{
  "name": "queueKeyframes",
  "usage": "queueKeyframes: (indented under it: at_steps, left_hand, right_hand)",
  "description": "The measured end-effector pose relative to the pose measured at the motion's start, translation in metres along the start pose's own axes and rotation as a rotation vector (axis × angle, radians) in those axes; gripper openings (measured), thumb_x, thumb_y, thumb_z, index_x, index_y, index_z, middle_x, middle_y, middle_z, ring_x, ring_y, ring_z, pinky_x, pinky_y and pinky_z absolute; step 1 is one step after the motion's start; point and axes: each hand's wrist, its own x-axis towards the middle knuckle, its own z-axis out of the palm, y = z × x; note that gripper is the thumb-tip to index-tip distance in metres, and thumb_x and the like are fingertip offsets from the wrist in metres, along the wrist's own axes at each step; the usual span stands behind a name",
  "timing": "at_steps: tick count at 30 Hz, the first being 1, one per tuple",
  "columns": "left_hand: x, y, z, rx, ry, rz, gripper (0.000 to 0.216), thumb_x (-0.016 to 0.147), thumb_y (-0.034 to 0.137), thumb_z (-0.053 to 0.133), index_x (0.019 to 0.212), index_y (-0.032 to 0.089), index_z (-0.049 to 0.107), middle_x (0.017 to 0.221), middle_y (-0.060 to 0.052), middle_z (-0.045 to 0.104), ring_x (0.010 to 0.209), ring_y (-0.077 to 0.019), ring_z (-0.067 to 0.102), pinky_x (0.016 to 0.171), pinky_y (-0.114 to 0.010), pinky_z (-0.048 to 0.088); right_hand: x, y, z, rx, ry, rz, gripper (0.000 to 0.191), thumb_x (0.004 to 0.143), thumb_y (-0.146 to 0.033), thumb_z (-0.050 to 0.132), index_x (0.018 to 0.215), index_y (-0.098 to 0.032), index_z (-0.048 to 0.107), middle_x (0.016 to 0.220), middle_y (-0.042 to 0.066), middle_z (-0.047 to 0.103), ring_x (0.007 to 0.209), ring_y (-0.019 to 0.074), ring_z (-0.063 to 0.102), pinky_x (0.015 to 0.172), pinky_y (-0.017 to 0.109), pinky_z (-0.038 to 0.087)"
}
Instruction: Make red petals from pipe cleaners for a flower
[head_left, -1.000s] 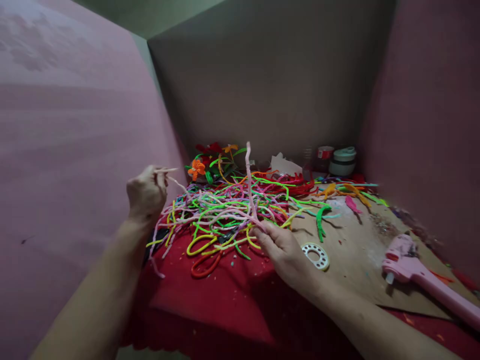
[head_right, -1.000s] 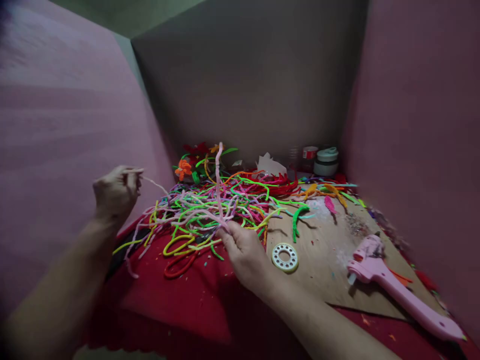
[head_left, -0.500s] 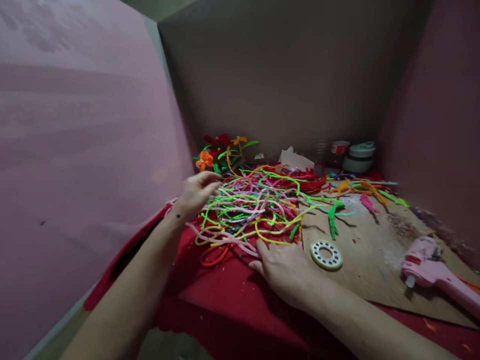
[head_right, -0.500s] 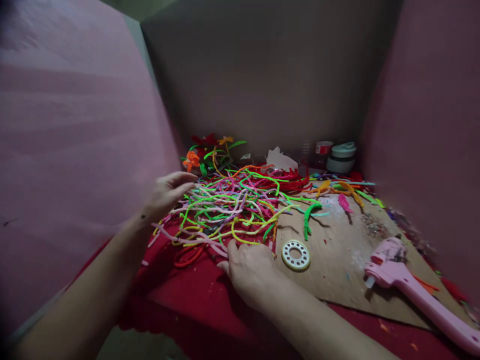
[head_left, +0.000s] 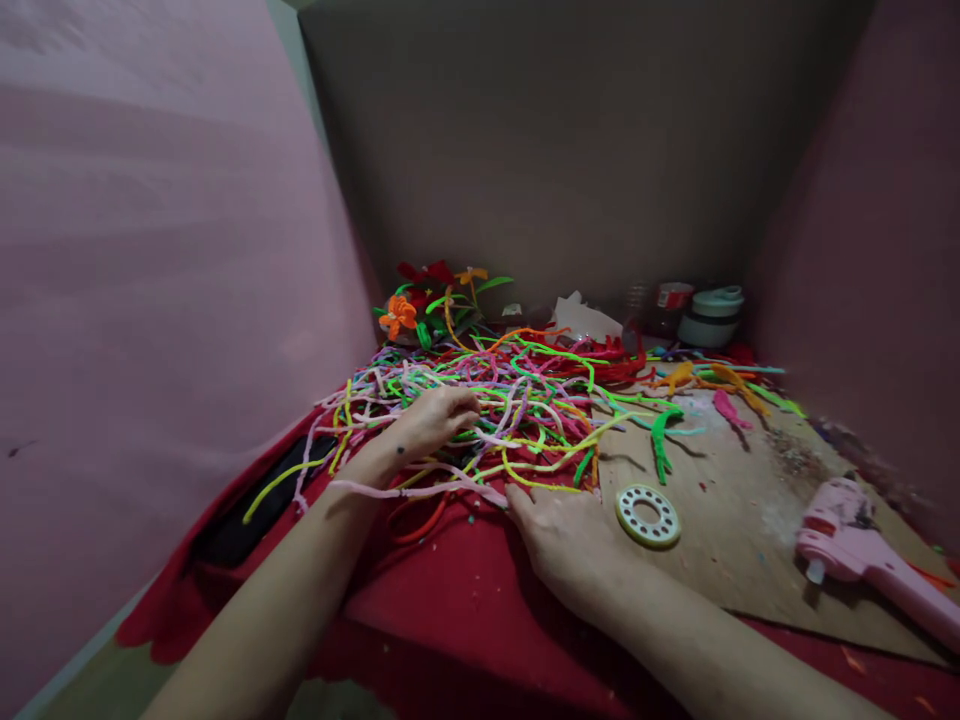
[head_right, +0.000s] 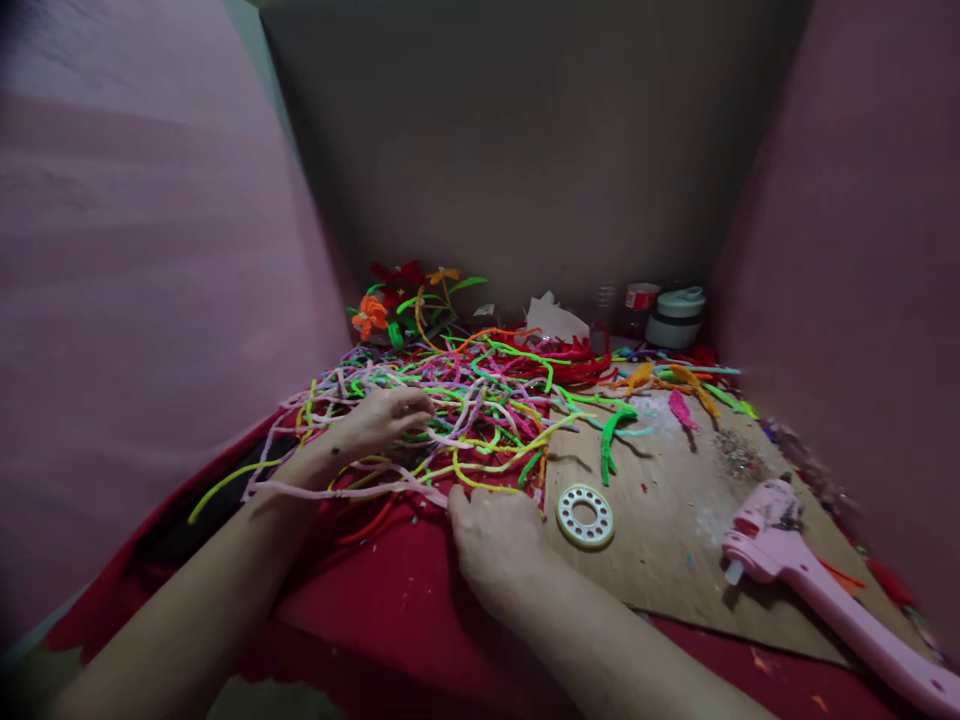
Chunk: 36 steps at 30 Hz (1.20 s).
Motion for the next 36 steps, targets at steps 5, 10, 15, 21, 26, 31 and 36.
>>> queueKeyframes:
  at_steps: [5, 10, 15, 21, 26, 31, 36]
  left_hand:
    - [-0.001, -0.003, -0.002, 0.203, -0.261, 0.109, 0.012, 0.069, 0.023, 0.059, 0.074, 0.022, 0.070, 0.072, -0.002, 0.065, 0.066, -0.0148, 0.055, 0.063, -0.023, 0.039]
    - [-0.005, -0.011, -0.005, 0.131, -0.247, 0.096, 0.014, 0.070, 0.029, 0.059, 0.062, 0.021, 0.067, 0.063, -0.001, 0.061, 0.062, -0.0140, 0.053, 0.059, -0.021, 0.039]
    - [-0.009, -0.005, -0.009, -0.130, -0.077, 0.081, 0.016, 0.069, 0.035, 0.063, 0.071, 0.021, 0.071, 0.076, -0.004, 0.067, 0.074, -0.0181, 0.059, 0.068, -0.026, 0.046]
    - [-0.014, 0.008, -0.007, -0.238, -0.035, 0.022, 0.017, 0.070, 0.035, 0.064, 0.075, 0.021, 0.072, 0.080, -0.005, 0.069, 0.076, -0.0191, 0.062, 0.069, -0.026, 0.048]
    - [-0.014, 0.015, 0.008, -0.175, -0.165, 0.127, 0.015, 0.074, 0.028, 0.060, 0.080, 0.022, 0.072, 0.082, -0.004, 0.069, 0.078, -0.0173, 0.062, 0.072, -0.025, 0.047]
    - [-0.015, 0.013, 0.020, -0.078, -0.071, 0.320, 0.017, 0.081, 0.025, 0.054, 0.087, 0.021, 0.068, 0.091, -0.006, 0.065, 0.090, -0.0181, 0.058, 0.082, -0.030, 0.045]
    - [-0.012, 0.005, 0.032, 0.295, 0.124, 0.516, 0.035, 0.081, 0.029, 0.054, 0.116, 0.024, 0.057, 0.126, -0.009, 0.047, 0.118, -0.0239, 0.039, 0.100, -0.044, 0.029]
  right_hand:
    - [0.000, 0.001, 0.002, 0.022, 0.042, 0.029, 0.025, 0.085, -0.013, 0.036, 0.099, -0.019, 0.056, 0.083, 0.008, 0.068, 0.071, 0.0242, 0.066, 0.051, 0.029, 0.037]
    - [0.002, 0.002, 0.003, 0.061, 0.033, 0.038, 0.024, 0.084, -0.012, 0.037, 0.096, -0.017, 0.057, 0.084, 0.008, 0.068, 0.072, 0.0240, 0.065, 0.052, 0.029, 0.038]
    - [0.005, 0.002, 0.002, 0.052, -0.001, 0.047, 0.025, 0.083, -0.011, 0.038, 0.098, -0.018, 0.057, 0.083, 0.008, 0.068, 0.071, 0.0238, 0.065, 0.051, 0.028, 0.039]
    - [0.007, -0.001, 0.009, 0.036, 0.041, 0.038, 0.025, 0.081, -0.010, 0.039, 0.097, -0.016, 0.057, 0.082, 0.009, 0.068, 0.070, 0.0225, 0.064, 0.052, 0.028, 0.039]
    - [0.005, -0.006, 0.011, 0.040, 0.056, 0.036, 0.025, 0.082, -0.009, 0.040, 0.100, -0.016, 0.056, 0.083, 0.009, 0.066, 0.071, 0.0227, 0.062, 0.054, 0.030, 0.041]
    - [-0.002, -0.011, 0.018, 0.073, 0.283, -0.047, 0.038, 0.082, -0.037, 0.053, 0.111, -0.013, 0.052, 0.092, 0.011, 0.062, 0.080, 0.0264, 0.058, 0.066, 0.037, 0.045]
    - [-0.008, -0.010, 0.017, 0.164, 0.505, -0.210, 0.034, 0.086, -0.032, 0.048, 0.113, -0.013, 0.053, 0.092, 0.010, 0.060, 0.085, 0.0241, 0.053, 0.073, 0.039, 0.044]
